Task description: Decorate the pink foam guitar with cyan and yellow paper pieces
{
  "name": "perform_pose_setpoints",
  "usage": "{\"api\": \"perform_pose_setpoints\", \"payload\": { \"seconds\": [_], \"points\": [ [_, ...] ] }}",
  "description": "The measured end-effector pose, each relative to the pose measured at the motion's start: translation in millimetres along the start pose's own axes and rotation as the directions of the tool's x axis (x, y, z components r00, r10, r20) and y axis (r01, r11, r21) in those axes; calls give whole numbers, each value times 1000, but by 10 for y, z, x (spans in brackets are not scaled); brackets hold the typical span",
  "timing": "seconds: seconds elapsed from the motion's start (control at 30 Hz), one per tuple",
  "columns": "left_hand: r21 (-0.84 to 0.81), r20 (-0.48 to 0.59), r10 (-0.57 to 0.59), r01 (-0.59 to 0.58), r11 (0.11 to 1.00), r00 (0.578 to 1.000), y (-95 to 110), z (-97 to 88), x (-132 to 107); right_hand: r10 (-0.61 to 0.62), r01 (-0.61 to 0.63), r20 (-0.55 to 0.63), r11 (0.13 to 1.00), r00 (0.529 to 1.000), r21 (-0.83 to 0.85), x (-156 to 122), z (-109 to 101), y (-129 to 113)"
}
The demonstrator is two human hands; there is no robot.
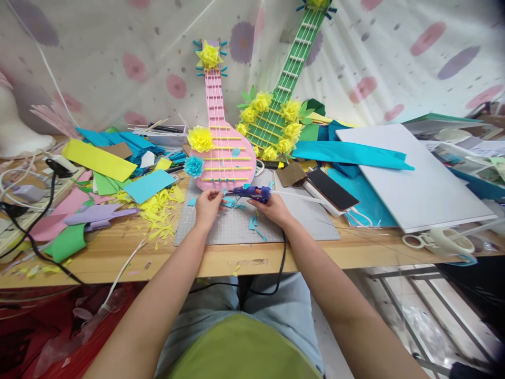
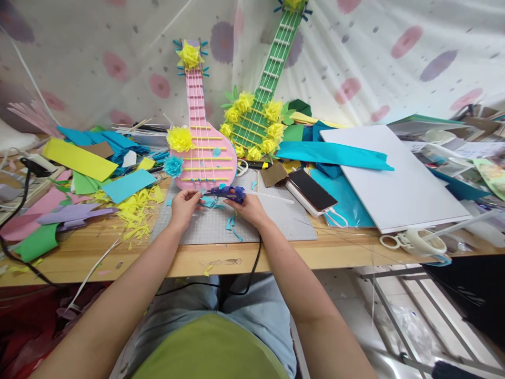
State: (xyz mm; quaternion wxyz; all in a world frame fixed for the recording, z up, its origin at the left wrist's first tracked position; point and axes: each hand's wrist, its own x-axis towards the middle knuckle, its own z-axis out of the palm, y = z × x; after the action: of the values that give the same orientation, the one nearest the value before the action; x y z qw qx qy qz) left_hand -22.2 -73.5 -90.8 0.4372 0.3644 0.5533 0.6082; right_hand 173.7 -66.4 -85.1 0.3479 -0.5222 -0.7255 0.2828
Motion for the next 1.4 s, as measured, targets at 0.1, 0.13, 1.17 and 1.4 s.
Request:
{"api": "perform_pose_setpoints", "payload": {
  "seconds": [0.1,0.13,1.17,1.4],
  "points": [
    [-7,2,-2,2,1000,1000,-1,-5,2,17,-17,-18,1000,1000,2,0,8,13],
    [-8,3,-4,4,1000,1000,-1,-6,2,16,-16,-19,1000,1000,12,-2,10,14],
    [23,26,-10,9,1000,1000,13,8,-12,-42,41,-46,999,998,-8,24,31,10],
    [31,28,-4,4,1000,1000,-28,-4,9,-33,34,-51,999,998,20,28,36,17]
  ]
}}
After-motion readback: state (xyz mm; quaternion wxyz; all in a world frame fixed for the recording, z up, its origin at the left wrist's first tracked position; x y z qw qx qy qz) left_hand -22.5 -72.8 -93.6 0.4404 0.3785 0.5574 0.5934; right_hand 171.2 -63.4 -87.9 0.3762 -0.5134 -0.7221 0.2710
